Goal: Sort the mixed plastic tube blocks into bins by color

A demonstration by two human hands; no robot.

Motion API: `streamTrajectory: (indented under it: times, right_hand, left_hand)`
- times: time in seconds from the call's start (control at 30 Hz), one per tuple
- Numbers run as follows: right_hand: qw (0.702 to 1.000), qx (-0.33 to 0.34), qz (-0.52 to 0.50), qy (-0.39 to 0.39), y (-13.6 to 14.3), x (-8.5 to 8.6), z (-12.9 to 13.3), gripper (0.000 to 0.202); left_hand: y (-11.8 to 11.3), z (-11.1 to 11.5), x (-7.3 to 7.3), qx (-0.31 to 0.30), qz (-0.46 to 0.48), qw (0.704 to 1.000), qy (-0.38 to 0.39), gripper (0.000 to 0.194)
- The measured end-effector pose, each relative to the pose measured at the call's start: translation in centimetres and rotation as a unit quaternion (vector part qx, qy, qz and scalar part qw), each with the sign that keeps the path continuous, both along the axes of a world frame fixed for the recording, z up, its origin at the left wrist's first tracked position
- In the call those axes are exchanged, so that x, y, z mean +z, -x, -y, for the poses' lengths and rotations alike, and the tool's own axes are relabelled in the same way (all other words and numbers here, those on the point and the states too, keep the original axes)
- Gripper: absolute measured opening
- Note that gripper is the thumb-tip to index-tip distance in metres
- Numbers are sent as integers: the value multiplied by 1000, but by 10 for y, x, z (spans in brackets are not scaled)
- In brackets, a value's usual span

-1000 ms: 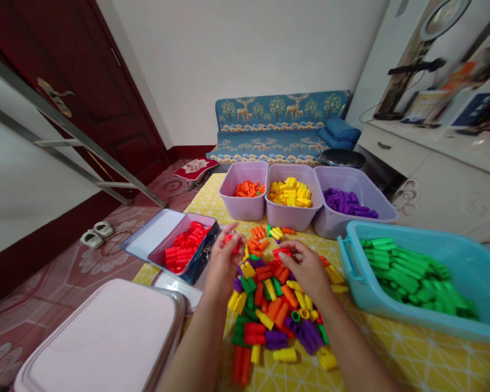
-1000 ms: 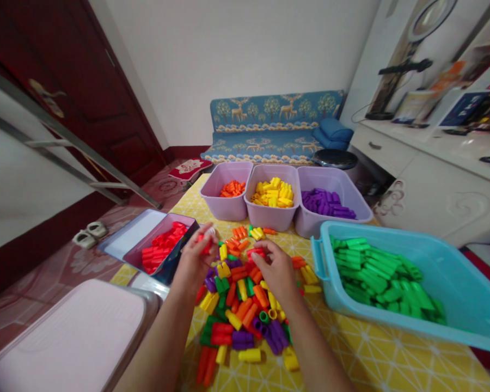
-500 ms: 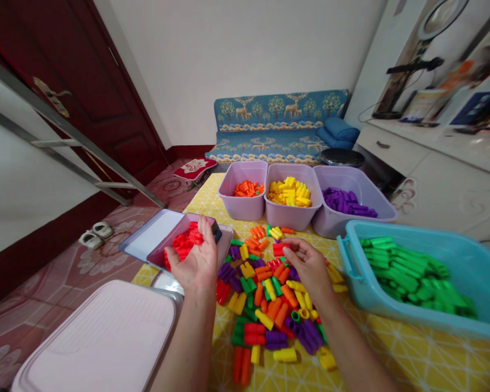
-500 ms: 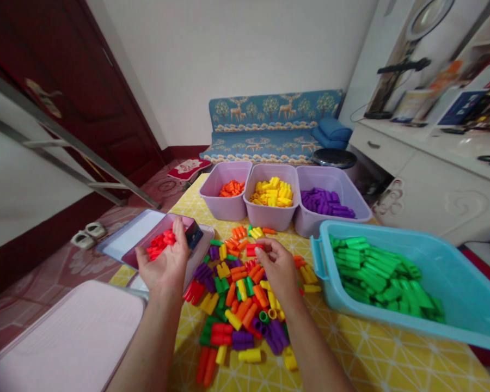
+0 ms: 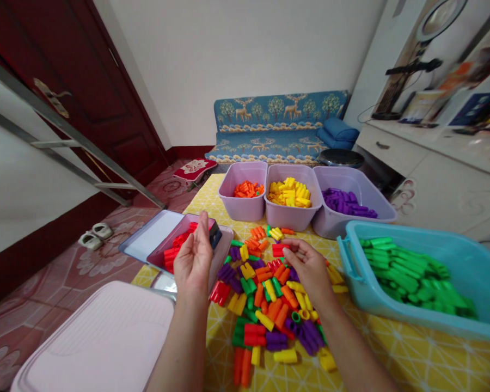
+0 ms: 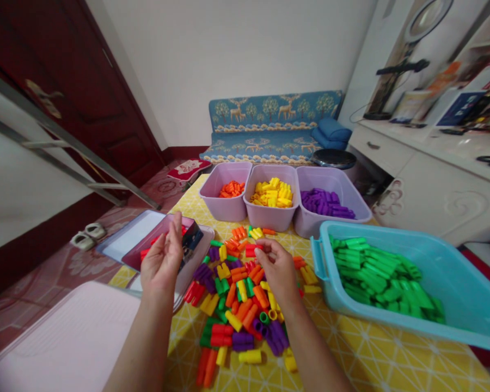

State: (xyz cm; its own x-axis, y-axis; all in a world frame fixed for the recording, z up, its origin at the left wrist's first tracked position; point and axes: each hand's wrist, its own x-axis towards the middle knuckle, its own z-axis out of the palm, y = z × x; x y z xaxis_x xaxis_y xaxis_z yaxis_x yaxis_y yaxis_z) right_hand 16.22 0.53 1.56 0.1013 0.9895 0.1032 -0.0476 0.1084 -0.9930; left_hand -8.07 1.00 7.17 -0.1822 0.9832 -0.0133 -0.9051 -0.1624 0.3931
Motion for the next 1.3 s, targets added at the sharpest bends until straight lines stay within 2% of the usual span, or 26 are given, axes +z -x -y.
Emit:
streamTrajectory:
  times: [0.1, 0.17, 0.23, 0.3, 0.4, 0.47, 0.53, 0.63, 0.7, 0.73, 0.8, 0.87, 1.07, 1.2, 1.3]
  right_hand:
    - [1000, -2, -8, -4, 3, 5, 1, 28]
    - [1000, -2, 0, -11, 5, 7, 3, 27]
    - [1000, 2, 24, -18, 5, 9, 4, 26]
    - [998, 13, 52, -21, 5, 11, 6, 26]
    - [997, 32, 71, -16, 6, 14, 8, 25]
    - [997, 39, 61, -9, 6, 16, 9, 26]
    - [998, 39, 50, -3, 7, 18, 10, 29]
    - [998, 22, 58, -7, 7, 19, 10, 30]
    - [997, 12, 69, -15, 6, 18, 9, 29]
    - [997, 7, 70, -17, 6, 18, 9, 28]
    - [998, -1, 68, -18, 5, 18, 9, 29]
    - [998, -9, 64, -17, 4, 18, 8, 30]
    - [997, -26, 73, -25, 1, 18, 8, 31]
    - [997, -36, 66, -14, -1, 18, 6, 32]
    - [995, -30, 95, -20, -7, 18, 4, 32]
  left_hand:
    - [-25, 3, -3, -79, -124, 989, 7, 47]
    - [-43, 8, -7, -150, -259, 954, 21, 49]
    - [-58, 14, -12, -219, -354, 909, 22, 55]
    - [-69, 17, -17, -276, -390, 879, 11, 60]
    - [-76, 18, -24, -308, -393, 867, 5, 61]
    - [-76, 16, -25, -287, -384, 877, 26, 58]
    - [-72, 12, -23, -216, -344, 912, 54, 51]
    - [-58, 4, -14, -32, -187, 979, 74, 39]
    - [-45, -2, -9, 57, -58, 993, 83, 35]
    - [-37, -4, -7, 74, -3, 993, 87, 34]
    - [-23, -8, -8, 86, 78, 989, 91, 34]
    - [-13, -10, -12, 82, 108, 987, 82, 35]
    - [2, -13, -26, 62, 79, 995, 27, 35]
    - [0, -12, -24, 60, 101, 993, 18, 35]
    - [-9, -9, -22, 18, 68, 997, 32, 34]
